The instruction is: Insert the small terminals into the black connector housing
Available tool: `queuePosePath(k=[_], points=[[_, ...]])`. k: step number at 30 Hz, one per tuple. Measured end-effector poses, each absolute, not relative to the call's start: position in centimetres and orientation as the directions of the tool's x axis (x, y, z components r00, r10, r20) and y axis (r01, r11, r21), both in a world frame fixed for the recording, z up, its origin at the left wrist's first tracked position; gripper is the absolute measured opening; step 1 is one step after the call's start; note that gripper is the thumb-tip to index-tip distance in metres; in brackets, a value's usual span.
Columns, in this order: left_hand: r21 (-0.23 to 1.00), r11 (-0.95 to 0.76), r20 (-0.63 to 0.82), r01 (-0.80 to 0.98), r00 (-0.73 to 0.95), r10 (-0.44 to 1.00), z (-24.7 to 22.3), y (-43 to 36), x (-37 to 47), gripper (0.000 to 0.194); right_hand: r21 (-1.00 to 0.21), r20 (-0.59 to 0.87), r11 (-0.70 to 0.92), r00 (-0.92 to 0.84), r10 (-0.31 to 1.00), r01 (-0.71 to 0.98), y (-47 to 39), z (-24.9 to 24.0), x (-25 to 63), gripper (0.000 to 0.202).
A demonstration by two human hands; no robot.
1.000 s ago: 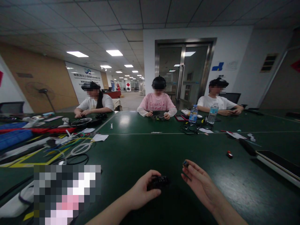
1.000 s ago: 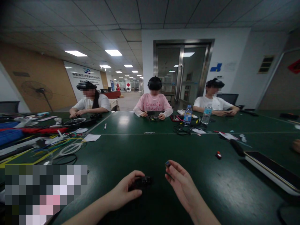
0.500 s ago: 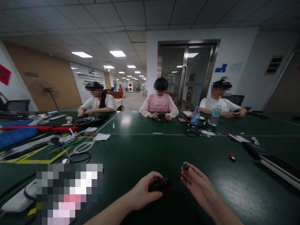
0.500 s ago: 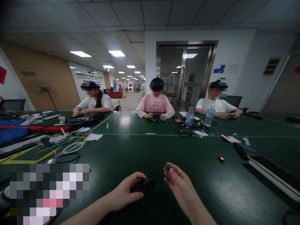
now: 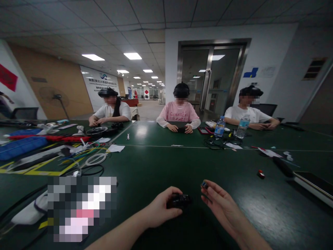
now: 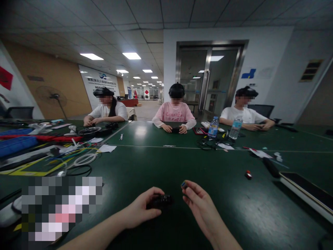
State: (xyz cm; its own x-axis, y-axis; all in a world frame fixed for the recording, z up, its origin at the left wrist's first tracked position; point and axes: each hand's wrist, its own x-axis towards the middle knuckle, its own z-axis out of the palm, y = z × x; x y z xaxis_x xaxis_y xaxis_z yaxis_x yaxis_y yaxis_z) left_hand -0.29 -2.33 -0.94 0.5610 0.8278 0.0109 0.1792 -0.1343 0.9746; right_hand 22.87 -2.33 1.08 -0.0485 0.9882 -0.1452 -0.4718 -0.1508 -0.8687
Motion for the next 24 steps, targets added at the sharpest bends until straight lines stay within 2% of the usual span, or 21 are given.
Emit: queuePosePath(k=[9,14,20,24], points=[[0.976,-0.156,0.040,0.154,0.574,0.818,-0.9,-2.3,-0.2,0.042,-0.882,-0.168,-0.185,-0.078,0.983,-0.433,-2.7,1.1,21.9,0.041],[0.980,-0.159,0.060,0.119,0.583,0.810,-0.9,-2.4,-0.1,0.043,-0.925,-0.135,-0.153,-0.077,0.988,-0.348,-2.9,1.2,21.7,0.042],[0.987,-0.111,0.023,0.113,0.592,0.806,-0.4,-2.4,-0.1,0.043,-0.988,-0.041,-0.057,-0.106,0.994,-0.145,-3.0,0.9,21.6,0.036],[0.983,-0.122,0.019,0.139,0.582,0.813,-0.3,-2.4,-0.1,0.043,-0.987,0.098,0.120,-0.194,0.976,0.105,-3.1,0.3,21.1,0.021]])
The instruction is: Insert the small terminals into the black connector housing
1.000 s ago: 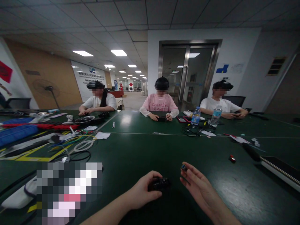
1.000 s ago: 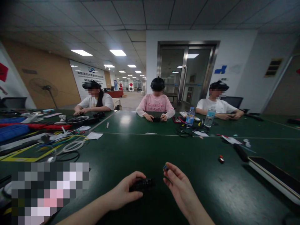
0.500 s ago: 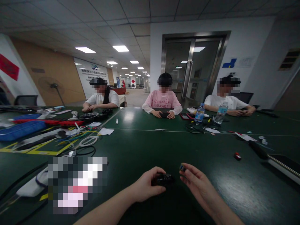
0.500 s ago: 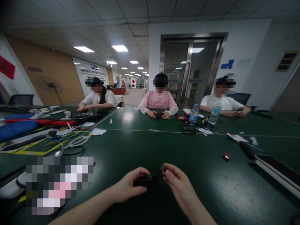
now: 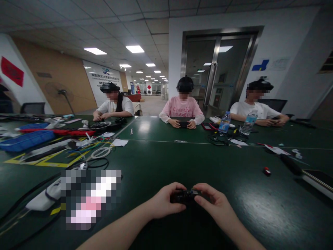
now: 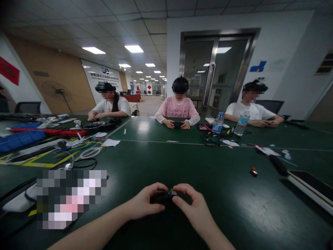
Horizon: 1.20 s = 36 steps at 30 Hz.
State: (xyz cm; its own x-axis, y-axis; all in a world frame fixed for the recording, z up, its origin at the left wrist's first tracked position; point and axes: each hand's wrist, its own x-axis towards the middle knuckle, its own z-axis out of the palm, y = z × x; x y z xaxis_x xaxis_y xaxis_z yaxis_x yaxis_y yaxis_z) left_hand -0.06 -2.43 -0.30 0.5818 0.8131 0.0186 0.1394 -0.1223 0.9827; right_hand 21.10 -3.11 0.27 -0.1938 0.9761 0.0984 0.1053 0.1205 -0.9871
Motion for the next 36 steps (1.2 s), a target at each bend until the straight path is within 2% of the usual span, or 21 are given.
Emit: queuePosePath(k=[3,15,20,23,30,36], points=[[0.979,-0.146,0.035,0.146,0.579,0.815,-0.36,-2.49,-0.07,0.043,-0.942,0.149,0.221,-0.275,0.950,0.251,-3.35,0.01,20.76,0.017],[0.972,-0.157,0.031,0.172,0.576,0.817,-0.61,-2.45,0.13,0.040,-0.793,0.120,0.335,-0.409,0.905,0.508,-3.53,0.45,21.15,0.020],[0.984,-0.144,0.062,0.101,0.568,0.821,-0.93,-2.25,-0.08,0.043,-0.835,0.116,0.310,-0.405,0.907,0.455,-3.59,0.50,21.28,0.031],[0.979,-0.161,0.064,0.122,0.570,0.819,-0.88,-2.26,-0.25,0.044,-0.864,0.071,0.250,-0.385,0.920,0.436,-3.55,0.53,21.38,0.038],[0.920,-0.296,0.124,0.257,0.525,0.842,-0.81,-2.68,-0.38,0.062,-0.885,0.108,0.251,-0.351,0.930,0.392,-3.44,0.70,21.34,0.035],[0.828,-0.490,0.308,0.271,0.511,0.803,-0.63,-2.90,-0.36,0.052,-0.877,0.136,0.287,-0.372,0.918,0.386,-3.62,0.96,21.18,0.020]])
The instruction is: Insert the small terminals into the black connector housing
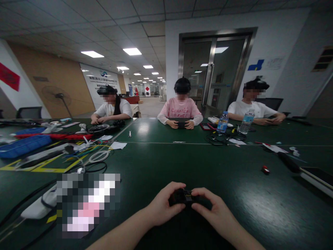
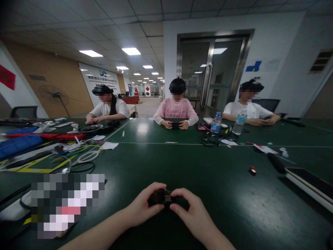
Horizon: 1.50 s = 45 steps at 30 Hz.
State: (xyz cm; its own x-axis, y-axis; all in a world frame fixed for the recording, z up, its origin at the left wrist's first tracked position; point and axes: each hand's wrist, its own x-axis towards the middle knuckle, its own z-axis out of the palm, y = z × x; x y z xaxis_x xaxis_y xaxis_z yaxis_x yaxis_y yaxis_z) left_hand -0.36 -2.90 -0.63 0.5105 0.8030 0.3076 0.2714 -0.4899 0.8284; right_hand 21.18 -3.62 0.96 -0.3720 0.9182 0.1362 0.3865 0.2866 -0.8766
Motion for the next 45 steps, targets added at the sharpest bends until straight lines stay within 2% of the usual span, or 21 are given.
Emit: queuePosePath(k=[3,6,10,13,19,25,32,39,45], points=[[0.797,-0.570,0.409,0.202,0.514,0.754,-0.65,-2.83,-0.30,0.045,-0.873,0.181,0.319,-0.363,0.914,0.369,-3.60,0.78,21.16,0.009],[0.786,-0.600,0.460,0.147,0.509,0.728,-0.70,-2.76,-0.20,0.039,-0.865,0.192,0.332,-0.362,0.912,0.377,-3.51,0.55,21.22,0.006],[0.795,-0.584,0.433,0.163,0.522,0.735,-0.58,-2.78,-0.16,0.029,-0.865,0.180,0.320,-0.357,0.917,0.387,-3.55,0.55,21.30,0.007],[0.803,-0.569,0.411,0.178,0.527,0.744,-0.47,-2.83,-0.23,0.029,-0.865,0.178,0.320,-0.359,0.916,0.388,-3.62,0.69,21.29,0.008],[0.801,-0.566,0.402,0.197,0.523,0.751,-0.46,-2.88,-0.28,0.028,-0.873,0.186,0.328,-0.374,0.909,0.361,-3.57,0.70,21.25,0.023],[0.789,-0.586,0.431,0.186,0.512,0.743,-0.56,-2.85,-0.21,0.033,-0.874,0.217,0.352,-0.379,0.899,0.335,-3.55,0.70,21.22,0.021],[0.802,-0.561,0.395,0.206,0.521,0.757,-0.41,-2.97,-0.21,0.027,-0.869,0.204,0.346,-0.380,0.902,0.354,-3.50,0.60,21.25,0.021],[0.796,-0.577,0.419,0.184,0.521,0.744,-0.63,-2.89,-0.21,0.028,-0.868,0.242,0.369,-0.366,0.899,0.333,-3.61,0.60,21.11,0.023],[0.803,-0.562,0.392,0.200,0.535,0.749,-0.73,-2.84,-0.20,0.023,-0.863,0.205,0.351,-0.384,0.900,0.364,-3.65,0.93,21.13,0.016]])
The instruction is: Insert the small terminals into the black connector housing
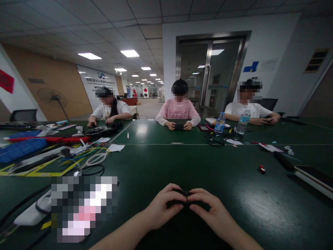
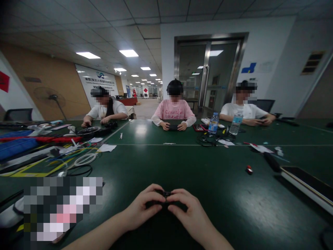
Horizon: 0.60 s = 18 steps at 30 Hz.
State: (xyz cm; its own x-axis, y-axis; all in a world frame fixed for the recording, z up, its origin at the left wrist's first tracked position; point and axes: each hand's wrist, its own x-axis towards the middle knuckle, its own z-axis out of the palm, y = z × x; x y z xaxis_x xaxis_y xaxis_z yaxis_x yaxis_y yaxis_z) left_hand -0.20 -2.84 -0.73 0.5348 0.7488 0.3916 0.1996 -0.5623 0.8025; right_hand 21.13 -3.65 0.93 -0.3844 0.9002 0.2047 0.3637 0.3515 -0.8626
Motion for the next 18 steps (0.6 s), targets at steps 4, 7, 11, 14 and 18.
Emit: queuePosePath(k=[4,7,11,14,18], points=[[0.805,-0.554,0.381,0.210,0.534,0.755,-0.60,-2.90,-0.18,0.022,-0.866,0.192,0.341,-0.387,0.902,0.365,-3.68,1.05,21.17,0.016],[0.801,-0.561,0.386,0.210,0.535,0.751,-0.51,-2.93,-0.21,0.021,-0.867,0.199,0.346,-0.386,0.901,0.360,-3.66,0.93,21.20,0.015],[0.801,-0.556,0.377,0.223,0.534,0.757,-0.54,-2.91,-0.24,0.020,-0.866,0.203,0.348,-0.384,0.901,0.359,-3.65,0.82,21.20,0.014],[0.801,-0.558,0.377,0.219,0.540,0.753,-0.55,-2.90,-0.24,0.022,-0.871,0.194,0.339,-0.384,0.903,0.356,-3.66,0.89,21.19,0.016],[0.809,-0.548,0.363,0.215,0.551,0.752,-0.53,-2.90,-0.22,0.024,-0.876,0.179,0.326,-0.390,0.903,0.355,-3.61,0.87,21.22,0.017]])
